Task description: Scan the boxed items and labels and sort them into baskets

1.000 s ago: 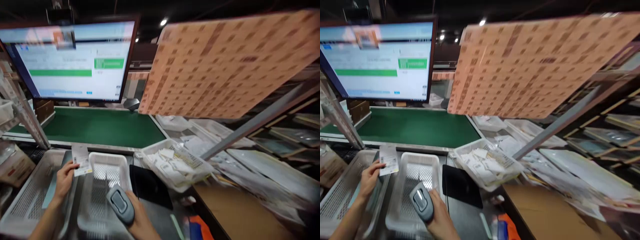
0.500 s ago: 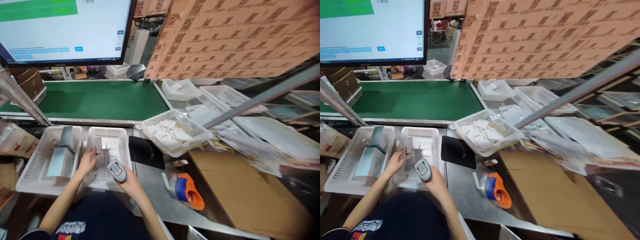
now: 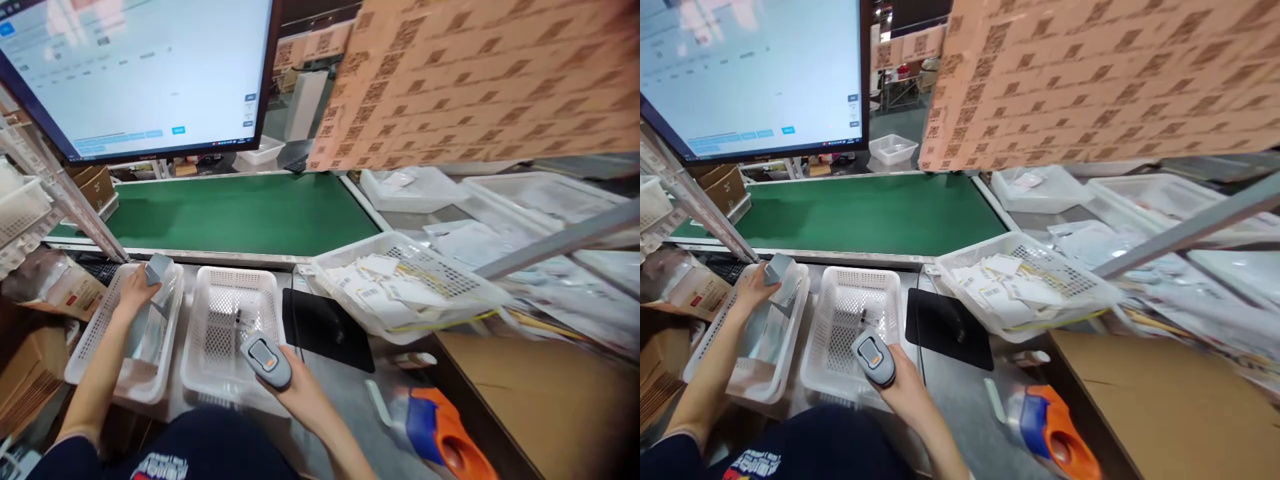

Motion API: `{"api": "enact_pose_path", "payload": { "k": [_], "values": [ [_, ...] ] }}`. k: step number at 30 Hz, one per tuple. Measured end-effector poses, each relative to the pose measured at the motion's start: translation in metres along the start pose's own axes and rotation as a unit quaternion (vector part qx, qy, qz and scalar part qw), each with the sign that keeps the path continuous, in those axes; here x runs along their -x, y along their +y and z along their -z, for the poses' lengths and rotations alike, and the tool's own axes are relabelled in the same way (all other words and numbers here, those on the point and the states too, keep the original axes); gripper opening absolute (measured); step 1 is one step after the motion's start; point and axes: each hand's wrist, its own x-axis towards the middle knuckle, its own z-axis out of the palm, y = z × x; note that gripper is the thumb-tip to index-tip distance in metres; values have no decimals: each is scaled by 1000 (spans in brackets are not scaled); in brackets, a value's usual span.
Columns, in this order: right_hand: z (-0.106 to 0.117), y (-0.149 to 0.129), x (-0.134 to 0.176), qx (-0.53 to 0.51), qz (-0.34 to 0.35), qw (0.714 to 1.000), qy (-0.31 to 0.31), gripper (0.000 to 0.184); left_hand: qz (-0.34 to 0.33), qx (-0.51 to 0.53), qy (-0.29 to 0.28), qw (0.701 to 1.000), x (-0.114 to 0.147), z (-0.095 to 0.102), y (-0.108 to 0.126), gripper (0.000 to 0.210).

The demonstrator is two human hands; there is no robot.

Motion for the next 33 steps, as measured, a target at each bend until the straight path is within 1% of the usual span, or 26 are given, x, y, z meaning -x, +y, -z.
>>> {"api": "enact_pose_path", "payload": {
  "k": [1, 2, 3, 4, 5, 6, 7, 9, 10, 13, 15, 16, 18, 20, 22, 24, 25, 26, 27, 28, 29, 30, 31, 33],
  "values": [
    [8, -3, 0, -6, 1, 1000, 6, 35, -40, 2, 36, 999, 7, 3, -4, 79],
    [15, -6, -1, -14, -1, 1000, 11, 36, -98, 4, 76, 992, 15, 6, -8, 80],
    [22, -11, -2, -27, -2, 1000, 15, 37, -170, 6, 115, 979, 23, 9, -12, 76],
    [29, -16, -3, -43, -2, 999, 15, 38, -245, 5, 148, 958, 30, 10, -15, 69],
    [34, -22, -5, -61, 0, 998, 11, 40, -309, 1, 171, 935, 36, 11, -18, 61],
    [38, -29, -7, -78, 6, 997, 3, 42, -360, -5, 184, 915, 42, 10, -19, 54],
    [40, -35, -10, -88, 12, 996, -8, 44, -397, -13, 185, 899, 46, 8, -19, 51],
    [42, -48, -15, -71, 20, 997, -28, 45, -440, -27, 151, 885, 51, 3, -16, 54],
    [42, -52, -17, -49, 22, 998, -35, 44, -451, -31, 118, 884, 53, 0, -13, 54],
    [41, -58, -22, 24, 33, 997, -58, 36, -478, -41, -10, 877, 54, -8, 0, 52],
    [42, -56, -26, 51, 42, 996, -60, 34, -507, -41, -79, 857, 54, -14, 9, 53],
    [44, -54, -28, 55, 40, 997, -44, 34, -525, -36, -100, 844, 55, -17, 13, 53],
    [50, -48, -35, 32, 14, 999, 22, 36, -568, -23, -107, 815, 56, -23, 20, 55],
    [58, -41, -43, -34, -37, 996, 76, 36, -619, -8, -79, 781, 57, -30, 26, 58],
    [66, -35, -51, -101, -82, 988, 77, 38, -664, 11, -38, 747, 56, -36, 32, 61],
    [73, -30, -56, -133, -99, 984, 60, 43, -689, 29, -21, 724, 53, -42, 40, 61],
    [76, -28, -57, -138, -99, 984, 58, 45, -690, 35, -30, 723, 52, -44, 45, 61],
    [77, -27, -57, -143, -100, 983, 61, 45, -681, 36, -49, 729, 50, -47, 50, 59],
    [78, -25, -56, -148, -101, 982, 66, 45, -665, 33, -76, 743, 48, -48, 56, 58],
    [78, -24, -53, -151, -102, 981, 71, 45, -639, 26, -100, 762, 47, -50, 61, 59],
    [78, -21, -48, -154, -104, 980, 75, 46, -604, 16, -112, 789, 46, -50, 65, 62],
    [77, -18, -41, -160, -107, 978, 84, 48, -562, 2, -104, 820, 46, -50, 67, 66],
    [76, -13, -33, -167, -112, 975, 93, 49, -513, -18, -77, 855, 47, -50, 67, 70],
    [73, 1, -14, -177, -127, 969, 114, 50, -380, -75, 2, 922, 50, -47, 56, 69]
  ]
}}
